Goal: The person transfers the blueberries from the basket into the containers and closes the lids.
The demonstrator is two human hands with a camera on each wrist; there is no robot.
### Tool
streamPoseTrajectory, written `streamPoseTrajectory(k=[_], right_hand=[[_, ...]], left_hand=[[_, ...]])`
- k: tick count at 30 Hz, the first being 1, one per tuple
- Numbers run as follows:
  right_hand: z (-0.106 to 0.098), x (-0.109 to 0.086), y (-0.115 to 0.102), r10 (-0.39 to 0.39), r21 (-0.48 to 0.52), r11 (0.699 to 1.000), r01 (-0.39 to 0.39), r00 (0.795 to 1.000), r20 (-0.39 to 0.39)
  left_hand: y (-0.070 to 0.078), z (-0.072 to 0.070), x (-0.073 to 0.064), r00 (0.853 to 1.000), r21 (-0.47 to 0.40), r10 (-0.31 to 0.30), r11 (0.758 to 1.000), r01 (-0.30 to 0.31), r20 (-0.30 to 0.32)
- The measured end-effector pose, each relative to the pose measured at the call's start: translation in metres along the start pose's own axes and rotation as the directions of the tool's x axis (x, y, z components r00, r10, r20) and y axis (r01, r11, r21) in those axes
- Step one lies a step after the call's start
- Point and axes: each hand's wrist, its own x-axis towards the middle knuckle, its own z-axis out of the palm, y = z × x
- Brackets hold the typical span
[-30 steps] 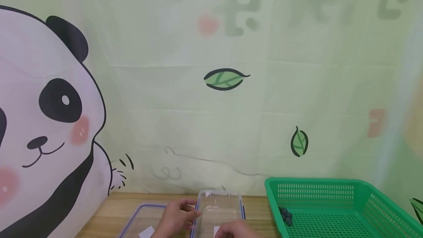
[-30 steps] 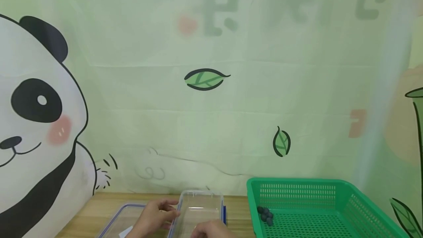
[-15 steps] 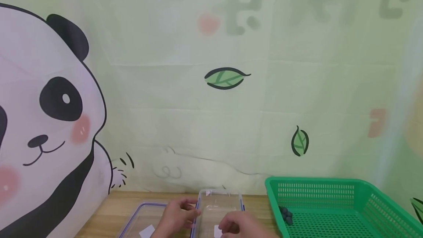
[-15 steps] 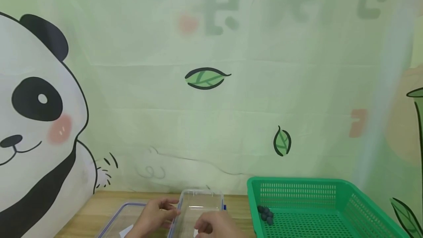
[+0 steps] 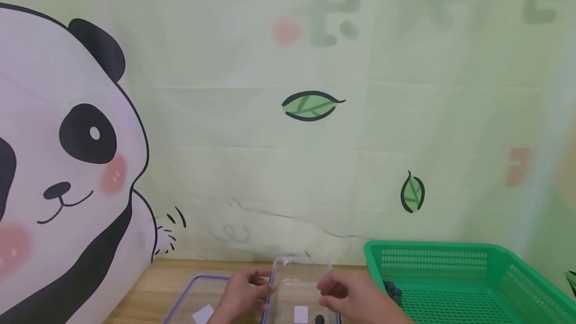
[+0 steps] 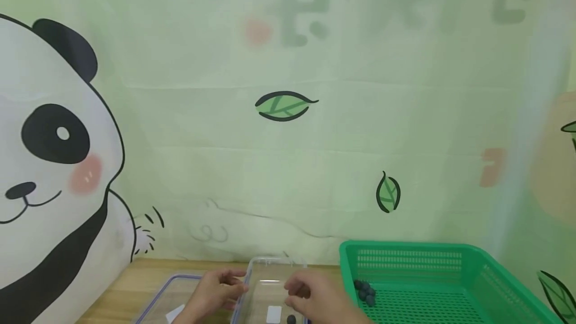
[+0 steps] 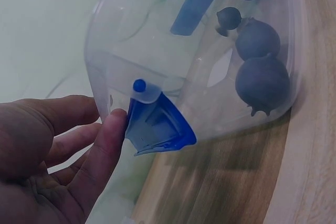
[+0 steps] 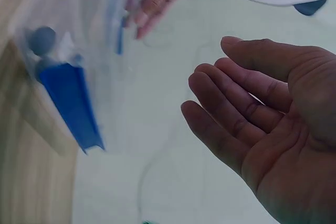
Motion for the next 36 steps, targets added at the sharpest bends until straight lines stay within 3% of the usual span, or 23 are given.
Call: streamPoseTrajectory(k=[8,20,25,36], right_hand=[[-0.036,-0.021,-0.004,-0.046,-0.026,0.999,0.044,0.991,-0.122],[-0.099,-0.033,-0.007,-0.147,-0.285,0.954,0.093,0.974,-0.174],[-0.116,-0.027,0.005,-0.126,-0.275,0.958,0.075,0.977,-0.170],[-0.140,-0.008,0.058,-0.041,-0.246,0.969,0.011,0.992,-0.119]], left_hand=[[0.000,0.002,0.000,1.000,-0.019,0.005,1.000,-0.005,0.014],[0.000,0.001,0.001,1.000,0.000,0.001,1.000,-0.001,0.012],[0.001,-0.001,-0.001,1.000,-0.002,0.003,1.000,-0.003,0.006],[-0.001,0.000,0.001,1.000,0.006,0.000,1.000,0.000,0.000]])
